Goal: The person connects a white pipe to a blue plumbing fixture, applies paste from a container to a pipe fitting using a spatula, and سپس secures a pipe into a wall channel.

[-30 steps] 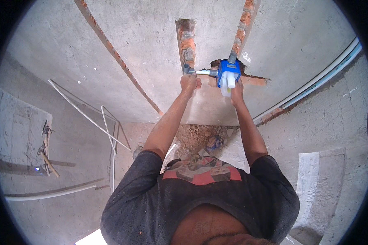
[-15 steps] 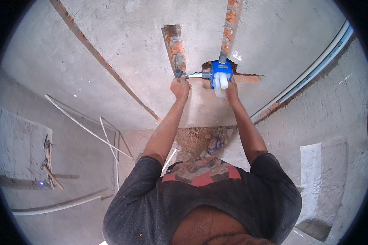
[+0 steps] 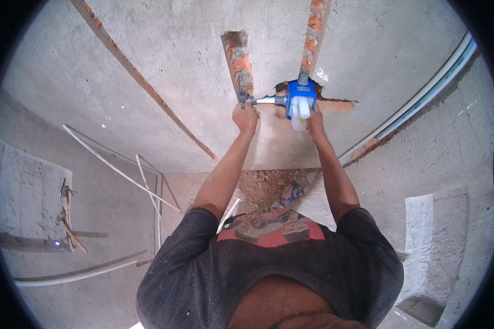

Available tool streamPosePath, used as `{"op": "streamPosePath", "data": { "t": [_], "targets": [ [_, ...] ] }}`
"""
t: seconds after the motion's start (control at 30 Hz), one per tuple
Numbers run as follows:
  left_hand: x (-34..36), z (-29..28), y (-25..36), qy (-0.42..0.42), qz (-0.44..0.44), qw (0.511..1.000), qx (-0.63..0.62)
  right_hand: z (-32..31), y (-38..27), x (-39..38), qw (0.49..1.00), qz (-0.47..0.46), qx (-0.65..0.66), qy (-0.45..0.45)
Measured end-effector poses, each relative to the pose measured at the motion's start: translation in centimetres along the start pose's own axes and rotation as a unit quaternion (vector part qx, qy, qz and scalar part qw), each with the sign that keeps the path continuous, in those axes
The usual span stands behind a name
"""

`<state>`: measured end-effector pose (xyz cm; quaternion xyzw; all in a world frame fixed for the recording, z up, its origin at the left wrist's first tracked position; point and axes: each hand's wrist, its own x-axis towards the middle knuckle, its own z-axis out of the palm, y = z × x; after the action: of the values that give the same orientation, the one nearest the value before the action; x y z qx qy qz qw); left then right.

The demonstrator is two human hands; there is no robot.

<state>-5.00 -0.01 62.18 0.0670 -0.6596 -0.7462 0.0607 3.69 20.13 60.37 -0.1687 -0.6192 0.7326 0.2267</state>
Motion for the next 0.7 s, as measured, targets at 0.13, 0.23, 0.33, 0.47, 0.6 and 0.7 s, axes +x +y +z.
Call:
{"op": "streamPosePath", "data": {
  "t": [0.13,0.23,0.33,0.47,0.6,0.7],
  "targets": [
    [-0.5,0.4,0.5,-0.017,-0.014,1.0,0.013,-1.0,1.1,0.4,1.0,-0.01,0.014,0.012],
    [-0.5,0.3,0.6,-0.023,-0.019,0.999,0.015,-1.4,1.8,1.0,0.998,-0.024,-0.052,0.025],
    [-0.4,0.2,0.6,-0.021,-0.018,1.0,0.008,-1.1,1.7,1.0,0.997,-0.051,-0.057,0.026],
    [-0.5,0.4,0.7,-0.012,-0.033,0.999,-0.007,-0.9,1.3,0.7,0.996,-0.064,-0.066,0.021],
    [-0.5,0.5,0.5,-0.023,-0.026,0.999,-0.012,-1.0,1.0,0.8,0.998,-0.057,-0.005,-0.01],
    [-0.2,0.6,0.2,-0.022,-0.025,0.999,-0.022,-0.9,1.1,1.1,0.999,-0.031,0.014,-0.011]
  ]
}}
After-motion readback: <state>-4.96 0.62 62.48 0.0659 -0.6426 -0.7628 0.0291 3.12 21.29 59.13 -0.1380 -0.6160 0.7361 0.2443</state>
